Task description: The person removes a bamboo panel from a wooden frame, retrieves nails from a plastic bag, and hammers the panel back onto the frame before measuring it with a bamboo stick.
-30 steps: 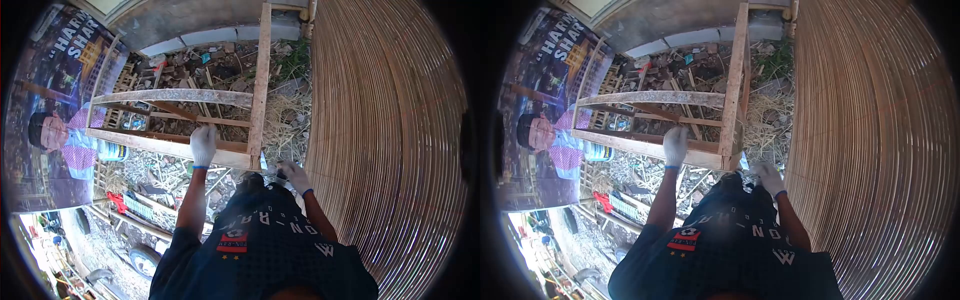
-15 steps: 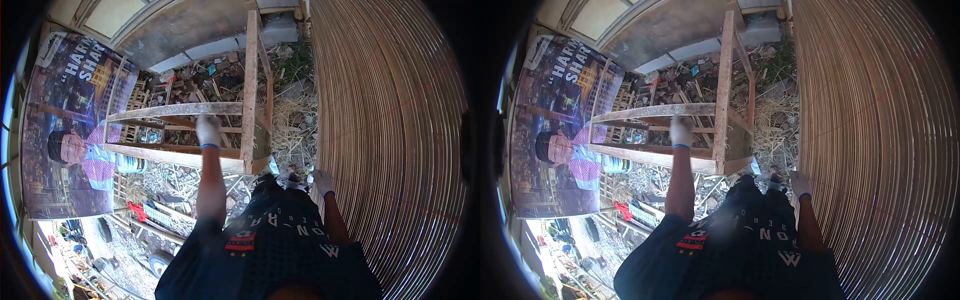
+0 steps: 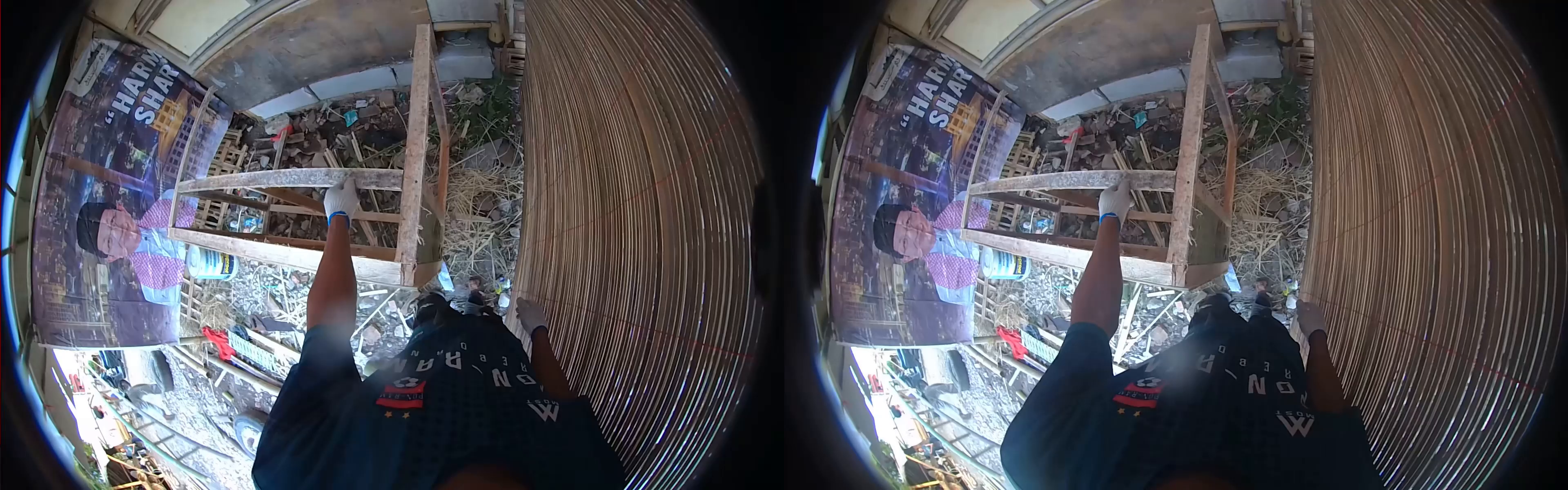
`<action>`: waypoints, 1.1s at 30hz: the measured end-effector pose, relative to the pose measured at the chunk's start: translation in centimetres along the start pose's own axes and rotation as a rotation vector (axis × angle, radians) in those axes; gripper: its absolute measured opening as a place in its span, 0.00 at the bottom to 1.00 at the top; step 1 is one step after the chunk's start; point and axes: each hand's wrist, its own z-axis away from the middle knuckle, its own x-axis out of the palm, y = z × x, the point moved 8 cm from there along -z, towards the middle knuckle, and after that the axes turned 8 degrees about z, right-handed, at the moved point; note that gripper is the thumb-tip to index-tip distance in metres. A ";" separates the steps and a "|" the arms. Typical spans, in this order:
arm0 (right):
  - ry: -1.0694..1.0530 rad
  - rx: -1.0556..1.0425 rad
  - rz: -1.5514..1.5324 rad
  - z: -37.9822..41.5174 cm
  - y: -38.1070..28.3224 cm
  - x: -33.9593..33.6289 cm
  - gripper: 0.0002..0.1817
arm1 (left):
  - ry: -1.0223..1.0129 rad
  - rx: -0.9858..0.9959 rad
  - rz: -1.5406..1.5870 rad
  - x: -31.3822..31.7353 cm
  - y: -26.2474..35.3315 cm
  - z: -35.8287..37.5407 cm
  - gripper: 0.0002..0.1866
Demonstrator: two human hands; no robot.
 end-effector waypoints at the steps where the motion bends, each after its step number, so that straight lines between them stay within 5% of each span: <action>1: 0.014 0.027 0.011 0.6 -0.4 -0.6 0.28 | -0.001 0.017 0.099 -0.3 -0.2 0.6 0.33; 4: 0.011 0.086 -0.063 0.3 0.0 0.7 0.31 | 0.215 0.203 0.252 -3.5 -2.4 1.3 0.26; 7: -0.056 0.100 -0.073 -0.1 0.4 1.0 0.32 | 0.390 0.068 0.180 -10.1 -6.1 2.9 0.24; 11: -0.091 0.012 0.003 -0.7 -2.1 1.5 0.32 | 0.076 0.140 -0.322 -14.2 -6.9 4.7 0.33; 14: -0.038 -0.025 0.042 1.8 -8.5 -2.0 0.30 | -0.048 0.250 -0.240 -14.3 -7.3 5.7 0.33; 17: 0.169 -0.307 0.084 2.5 -15.8 -2.8 0.25 | -0.442 0.309 -0.043 -10.5 -5.6 9.7 0.34; 19: 0.162 -0.404 0.080 4.8 -23.2 -3.8 0.25 | -0.389 0.620 -0.283 -8.6 -3.9 12.3 0.28; 21: 0.190 -0.483 -0.022 7.2 -30.3 -4.1 0.21 | -0.590 0.601 -0.286 -7.4 -2.4 13.0 0.22; 24: 0.201 -0.592 -0.086 10.2 -39.7 -2.6 0.18 | -0.483 0.394 0.071 -7.5 -6.1 9.3 0.18; 27: 0.216 -0.732 -0.110 12.8 -46.0 1.5 0.17 | -0.146 0.375 0.024 -12.5 -6.4 7.0 0.20; 33: 0.095 -0.842 0.041 15.5 -48.4 11.8 0.15 | 0.256 -0.023 0.400 -24.6 -16.9 9.3 0.32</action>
